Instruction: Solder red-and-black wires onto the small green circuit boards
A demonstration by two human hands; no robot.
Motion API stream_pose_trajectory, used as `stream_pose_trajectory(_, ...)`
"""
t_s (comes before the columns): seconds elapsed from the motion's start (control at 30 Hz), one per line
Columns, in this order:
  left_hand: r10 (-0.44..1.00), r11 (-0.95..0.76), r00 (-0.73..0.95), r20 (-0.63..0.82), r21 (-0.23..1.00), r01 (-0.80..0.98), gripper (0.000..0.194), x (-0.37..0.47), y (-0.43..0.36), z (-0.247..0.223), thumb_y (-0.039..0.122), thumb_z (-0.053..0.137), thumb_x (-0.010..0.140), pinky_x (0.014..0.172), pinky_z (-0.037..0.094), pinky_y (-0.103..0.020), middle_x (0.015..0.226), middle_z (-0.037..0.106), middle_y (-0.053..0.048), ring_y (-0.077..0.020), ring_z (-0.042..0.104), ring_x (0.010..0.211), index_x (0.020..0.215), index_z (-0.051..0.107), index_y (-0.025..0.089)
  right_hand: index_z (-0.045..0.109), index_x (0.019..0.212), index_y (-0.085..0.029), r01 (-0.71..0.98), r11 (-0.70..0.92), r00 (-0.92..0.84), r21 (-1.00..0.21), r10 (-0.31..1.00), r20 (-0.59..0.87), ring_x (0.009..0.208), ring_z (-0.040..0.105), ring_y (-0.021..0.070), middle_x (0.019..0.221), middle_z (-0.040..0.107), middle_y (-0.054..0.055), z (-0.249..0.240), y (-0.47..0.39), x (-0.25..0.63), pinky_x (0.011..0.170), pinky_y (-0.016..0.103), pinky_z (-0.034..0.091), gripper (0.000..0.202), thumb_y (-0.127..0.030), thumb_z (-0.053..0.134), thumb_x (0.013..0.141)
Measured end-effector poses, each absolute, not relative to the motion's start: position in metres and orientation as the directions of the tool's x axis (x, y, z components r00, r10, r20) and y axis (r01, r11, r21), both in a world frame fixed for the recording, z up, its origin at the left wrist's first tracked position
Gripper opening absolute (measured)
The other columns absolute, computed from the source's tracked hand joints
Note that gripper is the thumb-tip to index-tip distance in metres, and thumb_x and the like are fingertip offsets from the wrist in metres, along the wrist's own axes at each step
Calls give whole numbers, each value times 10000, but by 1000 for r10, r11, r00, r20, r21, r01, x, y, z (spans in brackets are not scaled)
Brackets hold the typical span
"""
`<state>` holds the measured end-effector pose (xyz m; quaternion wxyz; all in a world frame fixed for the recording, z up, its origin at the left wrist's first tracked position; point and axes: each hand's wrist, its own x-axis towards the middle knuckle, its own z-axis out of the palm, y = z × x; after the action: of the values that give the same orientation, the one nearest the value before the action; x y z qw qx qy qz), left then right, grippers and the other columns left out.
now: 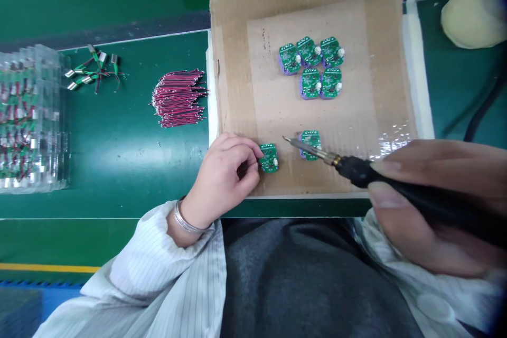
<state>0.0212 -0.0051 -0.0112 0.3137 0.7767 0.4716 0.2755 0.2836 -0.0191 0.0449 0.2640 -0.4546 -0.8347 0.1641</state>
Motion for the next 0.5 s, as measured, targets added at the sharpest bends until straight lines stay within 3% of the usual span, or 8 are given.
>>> stream_pose_trajectory(0.07, 903, -364, 407, 138, 748, 555, 167, 21, -5, -12, 12, 605, 744, 865, 450, -322, 912, 692, -11, -141, 610, 868, 711, 547, 165, 638, 1078, -263, 715, 522, -406, -466, 852, 330, 626, 657, 164, 785, 700, -4, 36, -13, 273, 488, 303, 470, 202, -365, 566, 919)
stream_pose_trajectory(0.13, 900, -374, 409, 148, 745, 553, 158, 21, -4, -14, 19, 600, 750, 852, 455, -322, 914, 680, -19, -147, 603, 868, 719, 550, 165, 592, 1205, -253, 696, 502, -377, -513, 864, 334, 734, 686, 158, 895, 715, 0, 21, -7, 261, 632, 284, 532, 264, -259, 553, 944)
stream_pose_trajectory(0.2, 899, -385, 408, 158, 728, 567, 142, 22, -5, -14, 35, 598, 761, 835, 460, -325, 905, 663, -26, -155, 591, 862, 726, 558, 166, 582, 1206, -254, 611, 595, -481, -522, 803, 351, 941, 681, 171, 1071, 698, 15, 7, -2, 250, 803, 290, 541, 282, -164, 529, 944)
stream_pose_trajectory(0.3, 895, -411, 409, 177, 683, 604, 109, 24, -9, -9, 62, 589, 790, 847, 466, -341, 919, 653, -41, -169, 584, 880, 762, 589, 167, 558, 1189, -224, 505, 704, -674, -499, 683, 281, 1213, 564, 229, 1272, 617, 70, -8, 3, 240, 1012, 400, 460, 265, -148, 407, 985)
stream_pose_trajectory(0.4, 909, -401, 370, 191, 644, 652, 65, 18, -16, 0, 134, 600, 835, 894, 475, -363, 1008, 663, -66, -187, 585, 958, 883, 625, 168, 574, 1149, -205, 477, 773, -764, -417, 600, 239, 1234, 529, 252, 1249, 616, 98, -16, 5, 236, 1088, 474, 358, 297, -182, 312, 1013)
stream_pose_trajectory(0.5, 937, -348, 261, 231, 575, 740, 115, -10, -14, 7, 206, 609, 860, 934, 482, -373, 1078, 667, -78, -195, 587, 1032, 969, 631, 180, 596, 1122, -213, 476, 819, -744, -320, 569, 351, 1114, 565, 256, 1120, 643, 91, -23, 6, 235, 1014, 459, 363, 306, -189, 311, 1015)
